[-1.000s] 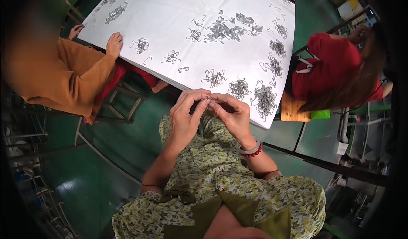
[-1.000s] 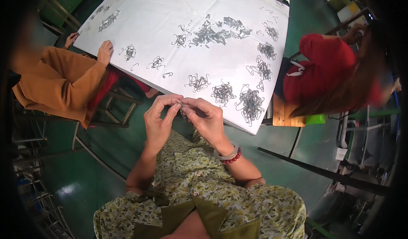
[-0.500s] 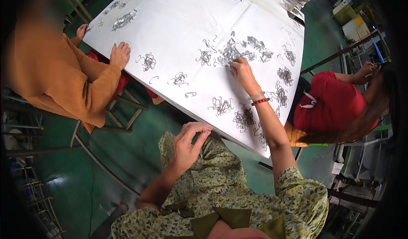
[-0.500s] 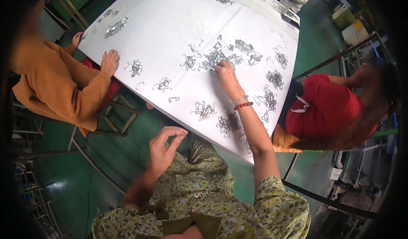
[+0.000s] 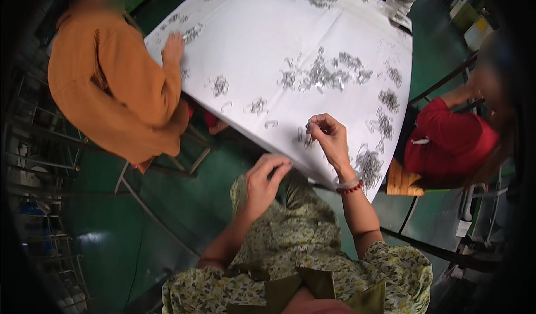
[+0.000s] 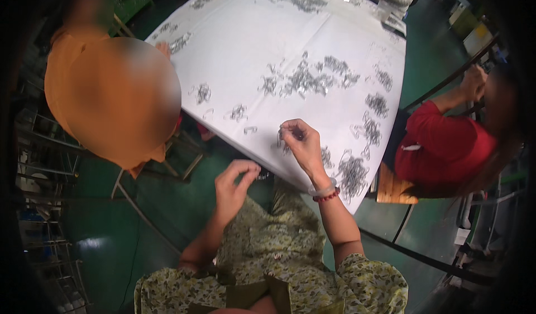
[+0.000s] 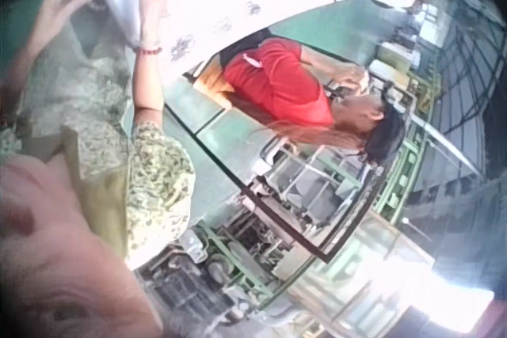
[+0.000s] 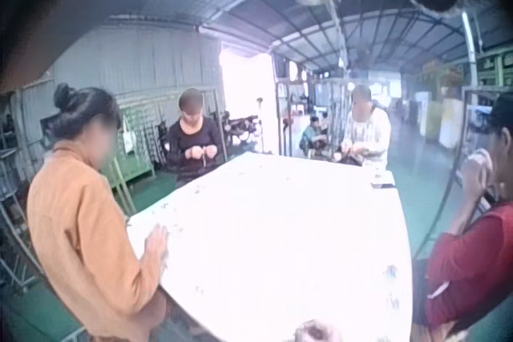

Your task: The person sits at a table with two others and repeatedly picks up small wire pieces, bends them into loops, and places them onto a large white sheet. The hands work continuously with the wire components throughout the clip.

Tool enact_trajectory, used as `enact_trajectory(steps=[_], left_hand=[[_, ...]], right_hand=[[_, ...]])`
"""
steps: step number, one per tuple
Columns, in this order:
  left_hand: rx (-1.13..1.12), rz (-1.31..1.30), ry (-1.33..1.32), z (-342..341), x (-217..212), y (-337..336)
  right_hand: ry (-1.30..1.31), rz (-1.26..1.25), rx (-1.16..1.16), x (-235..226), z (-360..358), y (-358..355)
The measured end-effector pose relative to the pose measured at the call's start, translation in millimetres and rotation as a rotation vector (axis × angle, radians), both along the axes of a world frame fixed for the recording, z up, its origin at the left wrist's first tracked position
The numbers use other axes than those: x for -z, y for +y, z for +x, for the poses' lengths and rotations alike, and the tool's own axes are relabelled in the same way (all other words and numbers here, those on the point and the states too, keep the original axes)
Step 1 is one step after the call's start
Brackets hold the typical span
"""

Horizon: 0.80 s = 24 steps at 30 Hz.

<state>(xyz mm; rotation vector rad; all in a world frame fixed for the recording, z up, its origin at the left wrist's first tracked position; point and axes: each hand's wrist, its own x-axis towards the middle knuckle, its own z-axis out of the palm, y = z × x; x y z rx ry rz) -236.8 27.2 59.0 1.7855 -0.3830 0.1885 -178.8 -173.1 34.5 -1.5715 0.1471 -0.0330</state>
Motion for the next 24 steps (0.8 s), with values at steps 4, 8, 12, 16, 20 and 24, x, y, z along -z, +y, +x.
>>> enact_trajectory(steps=[4,8,12,16,20,24], left_hand=[[-0.012,-0.166,0.180,-4,12,0],[0.002,-0.185,0.163,-8,6,-4],[-0.013,-0.162,0.158,-11,1,-1],[0.004,-0.132,0.145,-10,4,5],[0.082,-0.103,0.130,-8,17,12],[0.150,-0.154,0.231,-7,41,24]], right_hand=[[-0.155,0.180,-0.058,-42,-70,36],[-0.329,-0.045,-0.071,-45,-80,43],[-0.448,-0.171,-0.049,-46,-75,43],[-0.380,-0.025,-0.102,-47,-75,44],[-0.133,0.259,-0.125,-42,-76,45],[-0.056,0.142,-0.202,-28,-79,43]])
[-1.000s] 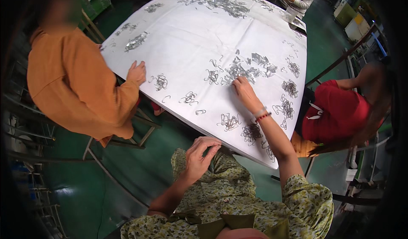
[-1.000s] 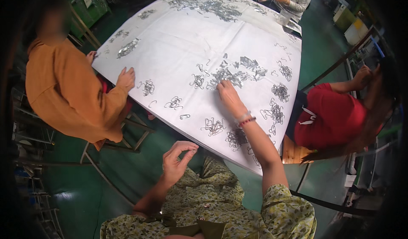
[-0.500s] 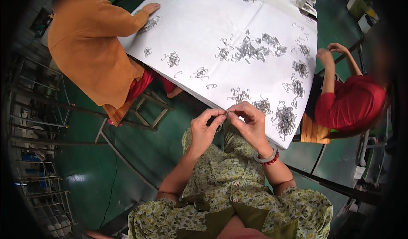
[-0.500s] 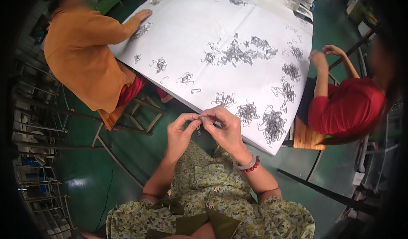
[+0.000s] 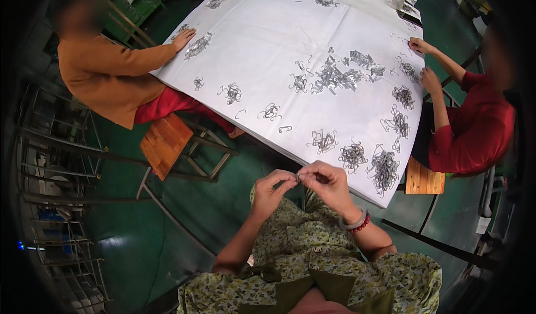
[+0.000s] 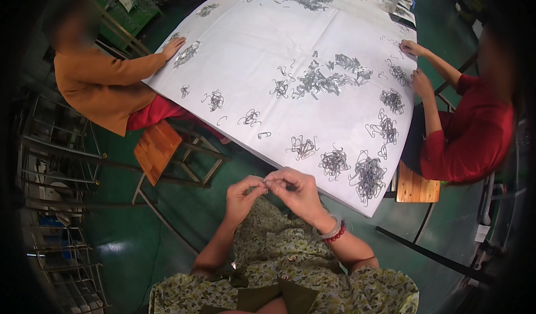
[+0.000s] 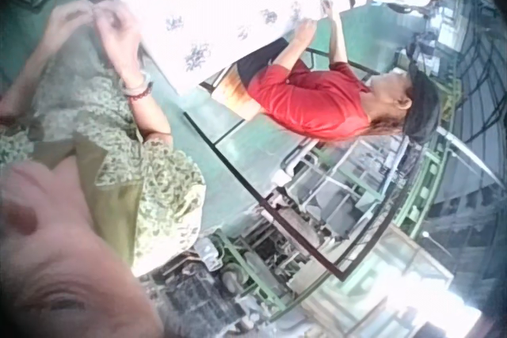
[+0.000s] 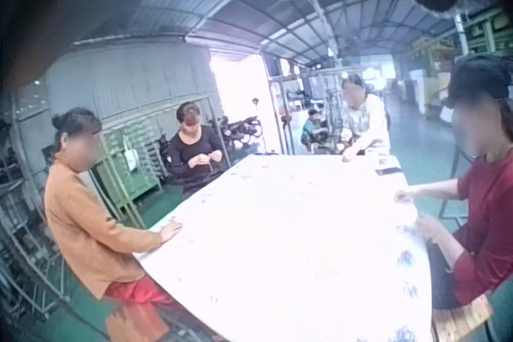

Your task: The person sits at a table with two others and repeatedly picks up small wire pieces, bends them into loops, and places them onto a large white sheet. The hands work continuously with the wire components throughout the clip.

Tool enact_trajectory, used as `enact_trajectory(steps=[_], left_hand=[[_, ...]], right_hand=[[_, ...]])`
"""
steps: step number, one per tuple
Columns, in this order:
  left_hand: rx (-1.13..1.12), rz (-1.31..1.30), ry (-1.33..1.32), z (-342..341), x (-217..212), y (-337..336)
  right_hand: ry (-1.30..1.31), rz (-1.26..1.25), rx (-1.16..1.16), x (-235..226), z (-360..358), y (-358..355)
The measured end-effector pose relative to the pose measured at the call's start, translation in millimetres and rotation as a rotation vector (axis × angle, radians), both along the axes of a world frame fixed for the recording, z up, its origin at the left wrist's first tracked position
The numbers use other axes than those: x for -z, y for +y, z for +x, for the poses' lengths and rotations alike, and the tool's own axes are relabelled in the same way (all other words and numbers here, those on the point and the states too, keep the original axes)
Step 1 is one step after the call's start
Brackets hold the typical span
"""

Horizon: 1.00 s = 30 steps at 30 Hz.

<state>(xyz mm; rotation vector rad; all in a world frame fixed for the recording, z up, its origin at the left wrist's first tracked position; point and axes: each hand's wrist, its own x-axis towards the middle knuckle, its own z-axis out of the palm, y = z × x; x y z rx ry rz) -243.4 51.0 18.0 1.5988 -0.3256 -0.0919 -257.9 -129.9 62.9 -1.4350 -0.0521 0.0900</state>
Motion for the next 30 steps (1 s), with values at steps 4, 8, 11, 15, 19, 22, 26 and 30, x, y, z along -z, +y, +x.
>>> enact_trajectory(steps=[4,8,11,15,19,22,26,30], left_hand=[[-0.029,-0.075,0.097,34,-2,5],[-0.156,0.342,-0.157,140,-6,-23],[-0.197,0.649,-0.552,217,24,-49],[-0.156,0.975,-0.352,257,47,-83],[-0.189,1.106,-0.417,268,62,-96],[-0.273,0.971,-0.424,260,51,-86],[-0.201,0.776,-0.332,254,28,-66],[-0.051,0.890,-0.141,239,19,-57]], right_hand=[[-0.146,-0.192,0.019,-6,-5,3],[-0.260,-0.194,0.006,0,-6,3],[-0.220,-0.192,-0.078,-5,-10,4],[-0.175,-0.175,-0.103,-1,-20,5],[-0.208,-0.168,-0.074,8,-25,0],[-0.230,-0.160,-0.058,9,-26,0],[-0.227,-0.135,-0.064,2,-29,1],[-0.301,-0.153,-0.030,2,-31,7]])
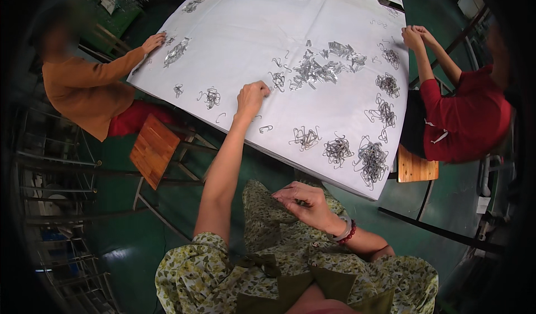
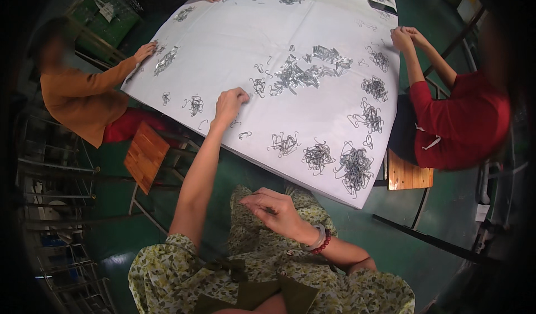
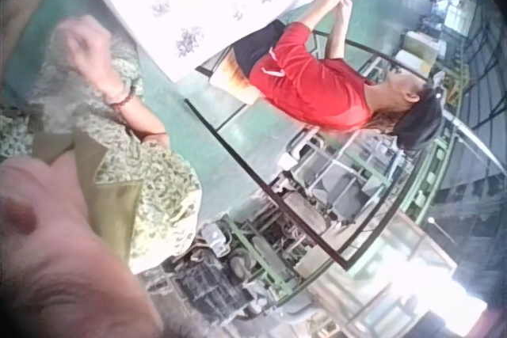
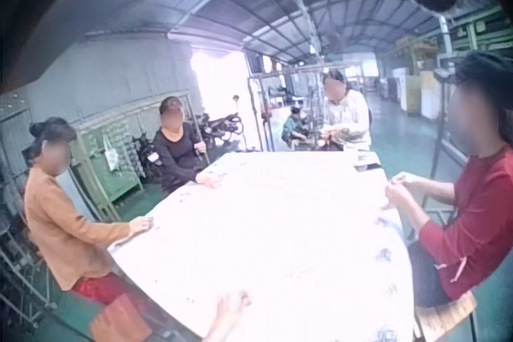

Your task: The person sits at a table with two others and repeatedly picks up small wire pieces, bends them into loops, and places them onto a large white sheet. The hands work continuously with the wire components throughout the clip.

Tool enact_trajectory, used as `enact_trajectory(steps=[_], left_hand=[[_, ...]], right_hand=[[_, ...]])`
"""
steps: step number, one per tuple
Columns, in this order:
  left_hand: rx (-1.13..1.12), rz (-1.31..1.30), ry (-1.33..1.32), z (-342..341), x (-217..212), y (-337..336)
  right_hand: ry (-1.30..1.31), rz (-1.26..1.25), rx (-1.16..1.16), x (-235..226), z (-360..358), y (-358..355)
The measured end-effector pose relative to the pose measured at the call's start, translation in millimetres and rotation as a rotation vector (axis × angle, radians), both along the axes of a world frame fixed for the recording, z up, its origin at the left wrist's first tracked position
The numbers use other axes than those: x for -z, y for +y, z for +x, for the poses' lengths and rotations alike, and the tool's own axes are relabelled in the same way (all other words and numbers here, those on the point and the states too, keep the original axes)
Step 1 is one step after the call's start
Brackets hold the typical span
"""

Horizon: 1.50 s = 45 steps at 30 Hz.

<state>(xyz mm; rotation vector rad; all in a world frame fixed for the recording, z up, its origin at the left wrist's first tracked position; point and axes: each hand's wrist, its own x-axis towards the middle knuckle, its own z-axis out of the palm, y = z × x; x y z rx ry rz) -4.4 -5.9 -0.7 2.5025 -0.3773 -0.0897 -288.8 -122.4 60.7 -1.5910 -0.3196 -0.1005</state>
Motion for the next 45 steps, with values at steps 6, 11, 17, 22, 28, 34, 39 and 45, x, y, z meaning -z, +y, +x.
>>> enact_trajectory(steps=[6,11,17,22,28,34,39,45], left_hand=[[-0.059,-0.248,0.000,-18,10,16],[-0.118,-0.668,0.301,-80,1,24],[-0.222,-1.360,0.642,-170,-14,37],[-0.231,-1.627,0.704,-209,-21,43],[-0.172,-1.688,0.536,-227,-54,55],[0.000,-1.382,0.249,-246,-76,52],[0.037,-1.198,0.194,-250,-66,44],[-0.018,-1.146,0.059,-253,-60,28]], right_hand=[[0.063,-0.059,0.006,-5,-7,4],[0.090,-0.021,0.025,-11,-7,5],[0.122,0.032,0.046,-10,-3,8],[0.132,0.051,0.073,-8,2,8],[0.192,0.133,0.074,-6,4,10],[0.267,0.212,0.133,-3,8,12],[0.285,0.269,0.163,-9,10,10],[0.153,0.225,0.217,0,11,11]])
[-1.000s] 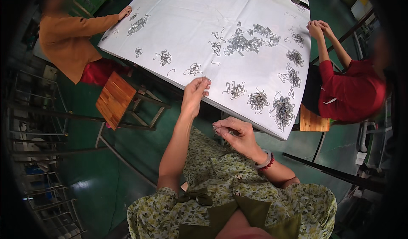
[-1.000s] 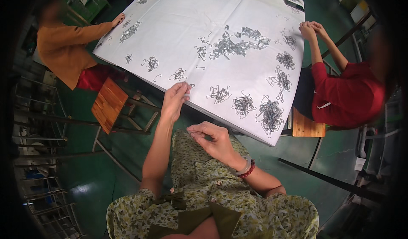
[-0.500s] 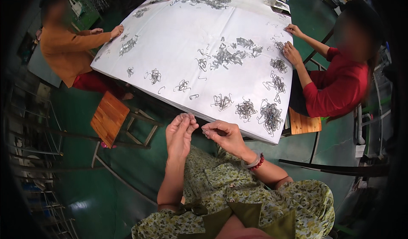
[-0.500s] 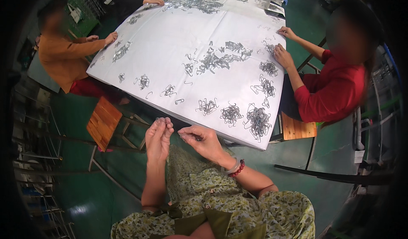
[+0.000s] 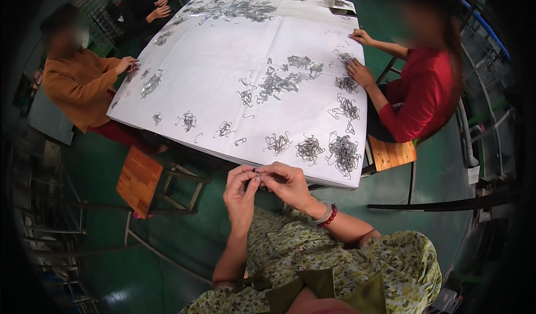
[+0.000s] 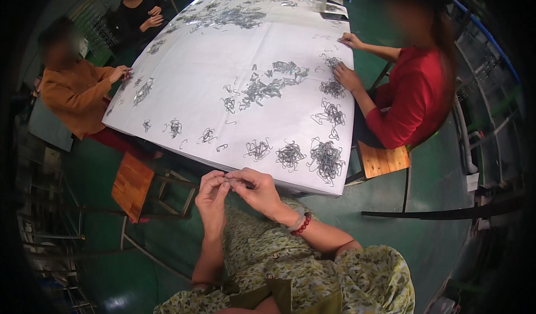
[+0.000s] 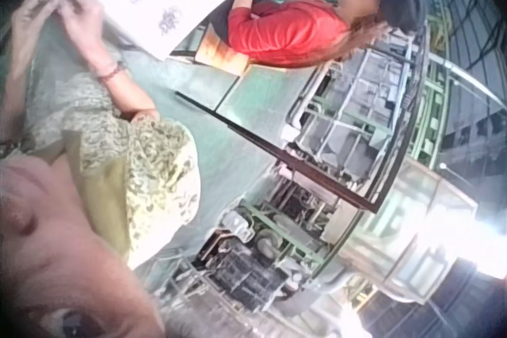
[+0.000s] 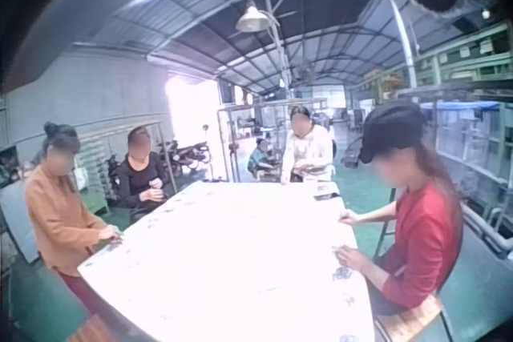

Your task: The person sits at a table with two others and repeatedly picks up small wire pieces, bends them into loops, and places them onto a large white sheet. The hands work continuously with the wire components throughout the clip.

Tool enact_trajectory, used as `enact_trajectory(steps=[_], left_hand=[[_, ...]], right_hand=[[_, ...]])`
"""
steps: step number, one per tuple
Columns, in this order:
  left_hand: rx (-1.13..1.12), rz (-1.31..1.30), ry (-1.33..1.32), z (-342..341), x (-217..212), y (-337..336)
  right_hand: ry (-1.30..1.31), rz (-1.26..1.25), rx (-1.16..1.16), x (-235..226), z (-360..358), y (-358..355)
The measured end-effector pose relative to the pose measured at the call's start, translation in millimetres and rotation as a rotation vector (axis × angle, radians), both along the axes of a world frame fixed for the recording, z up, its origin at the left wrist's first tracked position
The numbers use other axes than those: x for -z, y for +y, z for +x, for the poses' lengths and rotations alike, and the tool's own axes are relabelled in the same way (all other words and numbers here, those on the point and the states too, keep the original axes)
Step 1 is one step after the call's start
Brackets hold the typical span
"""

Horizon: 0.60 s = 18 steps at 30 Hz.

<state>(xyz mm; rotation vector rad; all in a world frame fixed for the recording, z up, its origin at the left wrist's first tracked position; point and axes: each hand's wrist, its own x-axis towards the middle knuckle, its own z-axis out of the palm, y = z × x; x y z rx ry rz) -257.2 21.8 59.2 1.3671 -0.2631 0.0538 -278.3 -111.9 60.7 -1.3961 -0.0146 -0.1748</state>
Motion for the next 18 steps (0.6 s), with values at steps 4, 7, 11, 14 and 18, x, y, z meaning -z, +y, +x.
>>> enact_trajectory(steps=[4,7,11,14,18], left_hand=[[-0.005,-0.076,0.071,1,7,0],[-0.018,-0.017,0.038,4,1,-1],[0.006,0.034,0.096,7,9,8],[0.039,0.040,0.125,10,23,10],[0.067,0.136,0.194,13,33,12]], right_hand=[[-0.066,-0.142,0.009,4,1,0],[-0.188,-0.284,0.034,0,11,-10],[-0.095,-0.525,0.019,20,55,-58],[-0.113,-0.684,0.132,48,127,-107],[-0.233,-1.138,0.174,84,214,-144]])
